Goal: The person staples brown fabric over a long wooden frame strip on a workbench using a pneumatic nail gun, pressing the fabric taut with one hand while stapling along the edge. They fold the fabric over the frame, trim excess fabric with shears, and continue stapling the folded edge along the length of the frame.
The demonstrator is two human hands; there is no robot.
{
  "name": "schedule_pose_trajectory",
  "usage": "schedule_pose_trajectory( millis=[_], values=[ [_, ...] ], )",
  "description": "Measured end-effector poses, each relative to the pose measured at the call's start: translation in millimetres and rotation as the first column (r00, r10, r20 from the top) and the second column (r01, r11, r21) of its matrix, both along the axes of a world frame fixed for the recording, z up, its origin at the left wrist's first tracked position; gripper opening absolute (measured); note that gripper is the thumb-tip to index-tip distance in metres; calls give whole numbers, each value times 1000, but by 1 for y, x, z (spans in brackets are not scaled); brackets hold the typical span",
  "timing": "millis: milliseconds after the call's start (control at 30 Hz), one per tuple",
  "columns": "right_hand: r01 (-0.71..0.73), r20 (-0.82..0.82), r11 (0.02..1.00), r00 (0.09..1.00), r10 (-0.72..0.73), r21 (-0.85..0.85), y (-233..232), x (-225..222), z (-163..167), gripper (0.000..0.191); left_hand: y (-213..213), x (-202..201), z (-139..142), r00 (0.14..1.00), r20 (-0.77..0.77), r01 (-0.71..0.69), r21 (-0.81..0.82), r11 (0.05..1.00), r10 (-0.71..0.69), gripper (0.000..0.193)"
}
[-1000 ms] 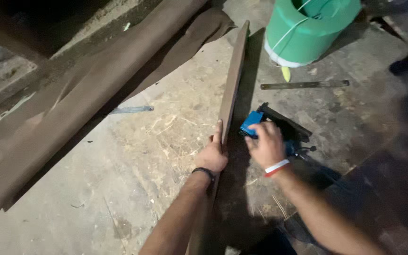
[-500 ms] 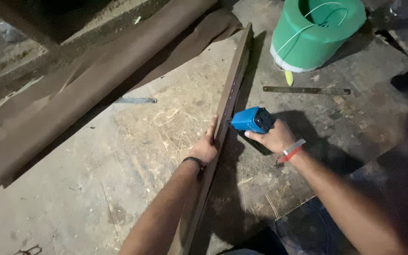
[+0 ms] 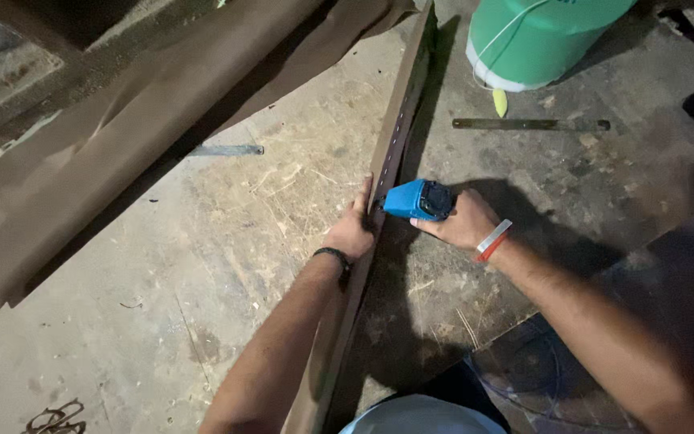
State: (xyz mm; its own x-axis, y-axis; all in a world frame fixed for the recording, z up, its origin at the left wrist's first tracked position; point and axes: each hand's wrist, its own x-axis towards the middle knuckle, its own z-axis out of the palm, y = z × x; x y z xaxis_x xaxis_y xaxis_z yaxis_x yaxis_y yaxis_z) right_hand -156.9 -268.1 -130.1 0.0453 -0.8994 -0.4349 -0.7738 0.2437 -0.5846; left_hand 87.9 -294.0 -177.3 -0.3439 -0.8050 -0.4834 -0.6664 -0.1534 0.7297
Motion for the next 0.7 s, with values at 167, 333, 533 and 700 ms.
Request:
schedule_pose_trajectory(
  millis=[167, 333, 533, 700],
  values=[
    [-23, 78, 992, 996, 33, -126, 16, 9, 4, 36, 3, 5, -6, 999, -42, 19, -71, 997, -22, 117],
    [-12, -161, 998, 987, 2, -62, 16, 2, -3, 36, 2, 3, -3, 1000, 22, 24, -53, 998, -22, 117],
    [-114, -290, 869, 956, -36, -482, 41, -18, -7, 65, 11, -26, 8, 978, 182, -63, -199, 978, 100, 111],
    [470, 306, 840, 869, -388, -271, 81, 41, -39, 41, -26, -68, 5, 963, 176, -150, -277, 949, 204, 93]
  ],
)
